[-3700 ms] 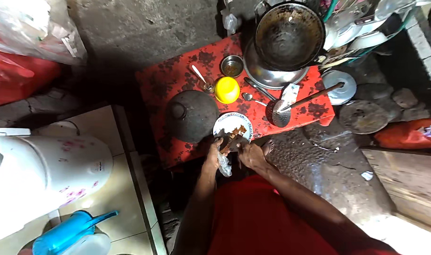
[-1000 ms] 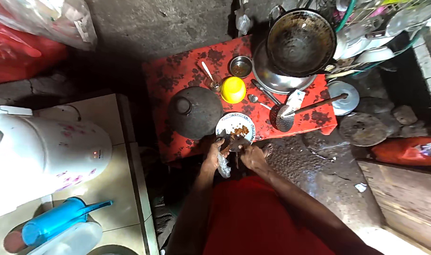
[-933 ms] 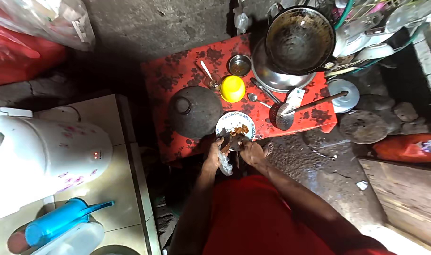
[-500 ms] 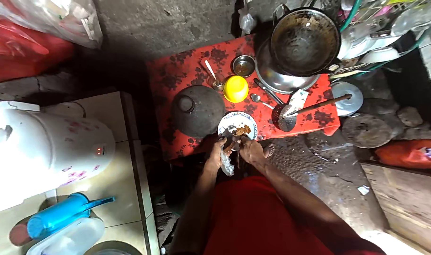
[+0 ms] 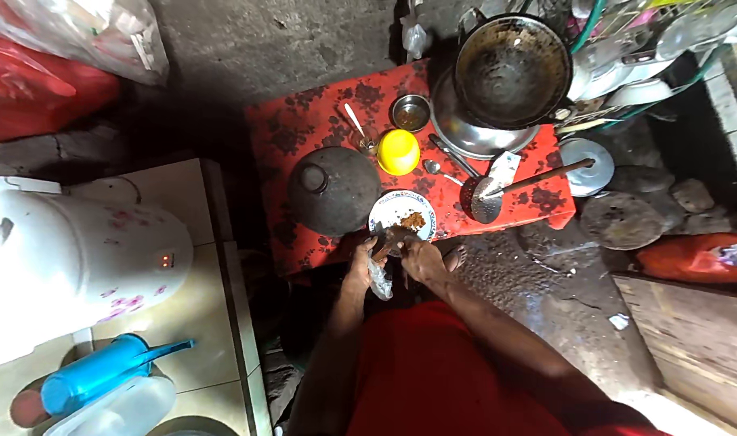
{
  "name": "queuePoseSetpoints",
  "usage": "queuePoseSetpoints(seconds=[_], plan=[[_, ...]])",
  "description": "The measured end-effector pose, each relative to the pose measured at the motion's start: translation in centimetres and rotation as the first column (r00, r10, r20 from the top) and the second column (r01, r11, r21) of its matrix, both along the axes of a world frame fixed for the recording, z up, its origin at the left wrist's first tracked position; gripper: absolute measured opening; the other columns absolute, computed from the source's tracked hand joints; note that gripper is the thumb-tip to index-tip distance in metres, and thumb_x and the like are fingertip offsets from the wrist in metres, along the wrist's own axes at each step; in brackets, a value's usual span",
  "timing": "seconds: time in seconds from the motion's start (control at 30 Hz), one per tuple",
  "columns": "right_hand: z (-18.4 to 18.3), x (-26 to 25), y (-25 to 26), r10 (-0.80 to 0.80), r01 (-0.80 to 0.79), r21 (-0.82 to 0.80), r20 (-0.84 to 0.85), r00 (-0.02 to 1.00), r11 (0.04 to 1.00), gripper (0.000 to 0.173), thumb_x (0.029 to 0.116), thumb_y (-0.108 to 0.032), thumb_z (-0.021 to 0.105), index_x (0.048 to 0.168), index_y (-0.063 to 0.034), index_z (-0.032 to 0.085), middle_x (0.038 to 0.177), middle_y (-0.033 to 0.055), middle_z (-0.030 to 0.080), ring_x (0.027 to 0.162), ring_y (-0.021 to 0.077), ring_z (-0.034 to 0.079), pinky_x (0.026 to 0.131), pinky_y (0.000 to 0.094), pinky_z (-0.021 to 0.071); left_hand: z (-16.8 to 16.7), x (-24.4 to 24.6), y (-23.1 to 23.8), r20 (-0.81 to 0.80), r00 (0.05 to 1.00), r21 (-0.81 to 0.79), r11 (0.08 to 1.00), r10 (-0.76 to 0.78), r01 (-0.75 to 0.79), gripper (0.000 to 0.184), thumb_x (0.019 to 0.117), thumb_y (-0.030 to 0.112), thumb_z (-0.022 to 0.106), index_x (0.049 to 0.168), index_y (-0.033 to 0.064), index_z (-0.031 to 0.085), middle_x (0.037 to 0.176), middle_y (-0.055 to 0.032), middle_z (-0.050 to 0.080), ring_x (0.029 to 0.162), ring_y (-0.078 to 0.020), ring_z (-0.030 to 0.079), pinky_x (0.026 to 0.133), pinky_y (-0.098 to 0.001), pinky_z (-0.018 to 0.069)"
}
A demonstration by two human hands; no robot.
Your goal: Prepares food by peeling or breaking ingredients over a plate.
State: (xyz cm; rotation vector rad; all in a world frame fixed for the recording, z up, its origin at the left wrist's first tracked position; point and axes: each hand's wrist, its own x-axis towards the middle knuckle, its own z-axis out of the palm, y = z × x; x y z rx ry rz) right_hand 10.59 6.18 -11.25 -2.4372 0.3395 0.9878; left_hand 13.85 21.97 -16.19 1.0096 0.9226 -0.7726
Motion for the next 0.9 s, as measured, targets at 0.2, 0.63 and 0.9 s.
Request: queuePoseSetpoints(seconds=[0.2, 0.63, 0.9], plan=[[-0.5, -0.4, -0.8, -0.04, 0.039, -0.009, -0.055, 0.998, 0.999, 0.048, 0.1082, -0.044, 0.037, 0.125, -0.0106, 0.067, 0.121, 0.0192, 0.07, 0.119, 0.037, 0.066, 0.098, 0.0587, 0.0512, 0.0, -0.5, -0.4, -0.013, 1.0, -0.008, 1.0, -0.015, 0.015, 0.03, 0.107, 0.028, 0.045, 0.119, 0.0056, 0.06, 0.087, -0.0125, 0.064, 0.058, -0.0159, 0.058, 0.047, -0.0259, 0.0476], [-0.3, -0.8, 0.0, -0.029, 0.029, 0.022, 0.005, 1.0, 0.999, 0.047, 0.1085, -0.042, 0.035, 0.125, -0.0095, 0.065, 0.12, 0.0182, 0.07, 0.117, 0.0367, 0.066, 0.097, 0.0575, 0.0523, 0.0, -0.3, 0.8, -0.015, 0.999, -0.015, 0.999, -0.036, 0.036, 0.033, 0.1074, 0.031, 0.042, 0.116, 0.0056, 0.061, 0.083, -0.012, 0.063, 0.055, -0.0157, 0.056, 0.046, -0.0262, 0.0469], [-0.7, 0.6, -0.3, -0.017, 0.017, -0.011, -0.006, 1.0, 1.0, 0.047, 0.1092, -0.042, 0.035, 0.124, -0.0106, 0.066, 0.12, 0.0184, 0.07, 0.117, 0.0364, 0.066, 0.095, 0.0582, 0.0525, 0.7, 0.0, 0.8, -0.018, 1.0, -0.068, 0.998, -0.015, 0.014, 0.034, 0.1071, 0.031, 0.041, 0.109, 0.0043, 0.062, 0.08, -0.0112, 0.063, 0.053, -0.0145, 0.055, 0.045, -0.0243, 0.0457]])
